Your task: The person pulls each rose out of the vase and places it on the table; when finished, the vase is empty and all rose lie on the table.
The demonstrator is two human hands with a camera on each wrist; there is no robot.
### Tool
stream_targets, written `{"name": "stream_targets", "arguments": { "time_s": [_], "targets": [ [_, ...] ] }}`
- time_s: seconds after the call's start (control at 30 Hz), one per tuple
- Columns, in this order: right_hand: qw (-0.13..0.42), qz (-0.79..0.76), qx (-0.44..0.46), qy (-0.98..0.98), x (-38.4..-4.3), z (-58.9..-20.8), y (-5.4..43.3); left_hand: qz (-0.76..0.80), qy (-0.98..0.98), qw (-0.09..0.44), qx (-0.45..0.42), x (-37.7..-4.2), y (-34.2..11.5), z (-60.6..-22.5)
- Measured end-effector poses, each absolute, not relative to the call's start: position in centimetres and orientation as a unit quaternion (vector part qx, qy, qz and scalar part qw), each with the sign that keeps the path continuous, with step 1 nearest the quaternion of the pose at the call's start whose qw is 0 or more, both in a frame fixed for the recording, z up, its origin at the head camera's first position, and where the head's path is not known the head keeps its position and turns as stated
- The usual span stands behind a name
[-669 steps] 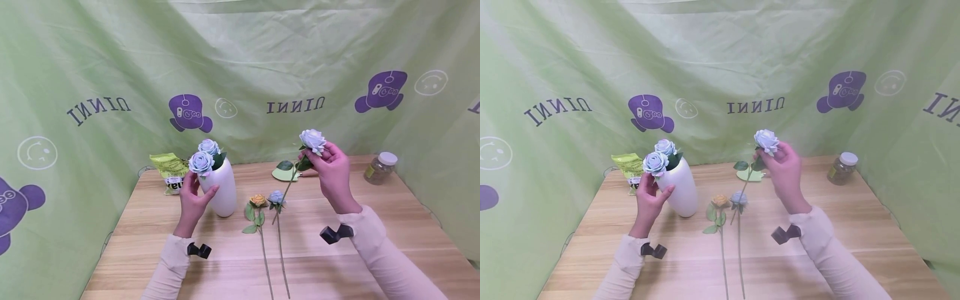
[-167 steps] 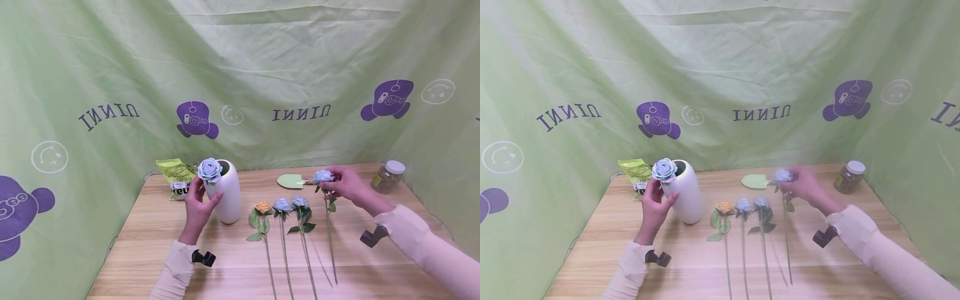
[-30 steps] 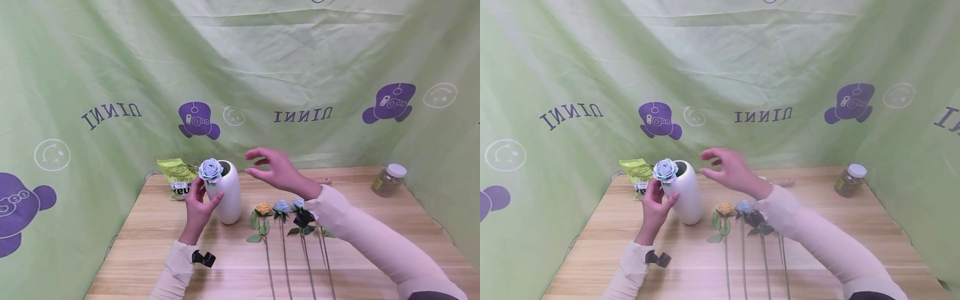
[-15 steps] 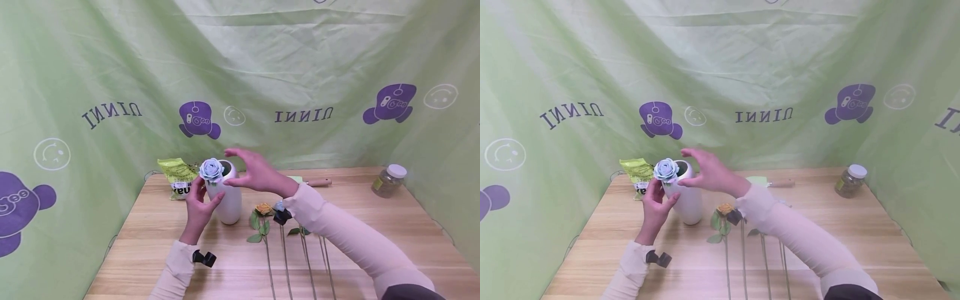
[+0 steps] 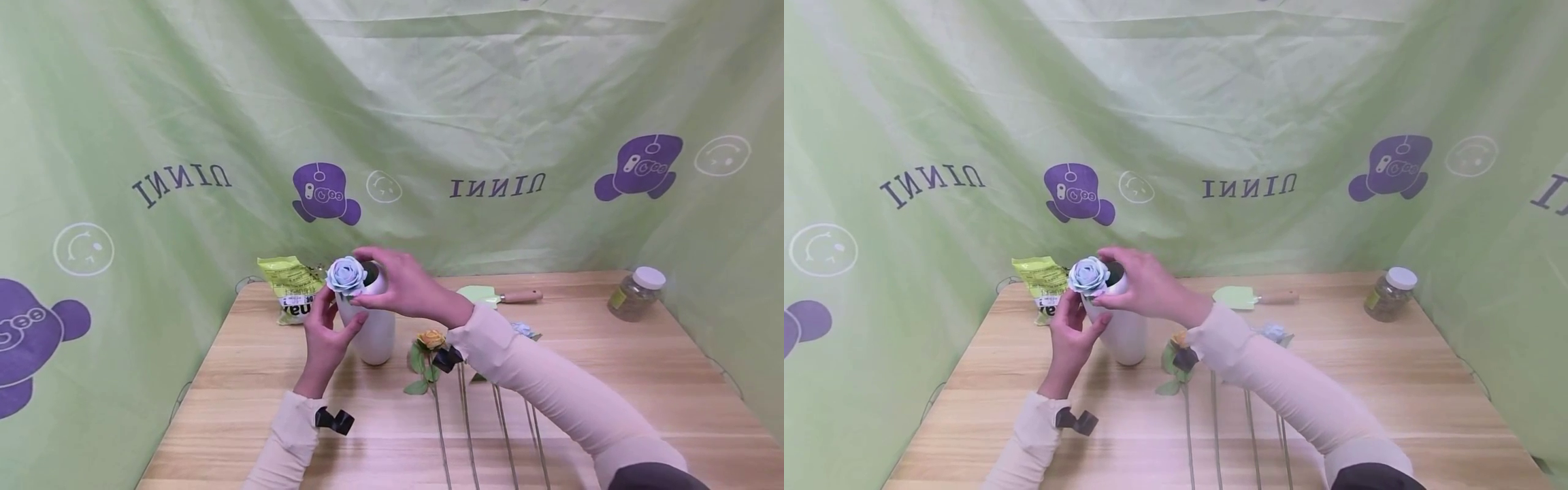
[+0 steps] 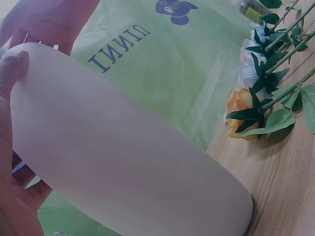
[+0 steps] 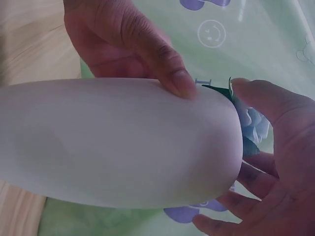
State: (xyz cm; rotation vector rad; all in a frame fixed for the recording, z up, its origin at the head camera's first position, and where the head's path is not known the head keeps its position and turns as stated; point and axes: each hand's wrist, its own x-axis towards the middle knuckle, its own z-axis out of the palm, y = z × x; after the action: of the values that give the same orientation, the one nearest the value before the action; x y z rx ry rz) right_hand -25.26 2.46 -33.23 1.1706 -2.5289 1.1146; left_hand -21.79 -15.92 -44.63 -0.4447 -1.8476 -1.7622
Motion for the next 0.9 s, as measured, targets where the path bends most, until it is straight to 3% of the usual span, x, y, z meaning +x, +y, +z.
{"name": "stream_targets", "arguments": {
  "time_s": [0.9],
  "targets": [
    [0.104, 0.404, 0.357, -0.835, -24.5, -33.6, 0.7, -0.65, -0.687, 0.279, -0.167, -21.8, -16.0, -44.7]
  ]
}}
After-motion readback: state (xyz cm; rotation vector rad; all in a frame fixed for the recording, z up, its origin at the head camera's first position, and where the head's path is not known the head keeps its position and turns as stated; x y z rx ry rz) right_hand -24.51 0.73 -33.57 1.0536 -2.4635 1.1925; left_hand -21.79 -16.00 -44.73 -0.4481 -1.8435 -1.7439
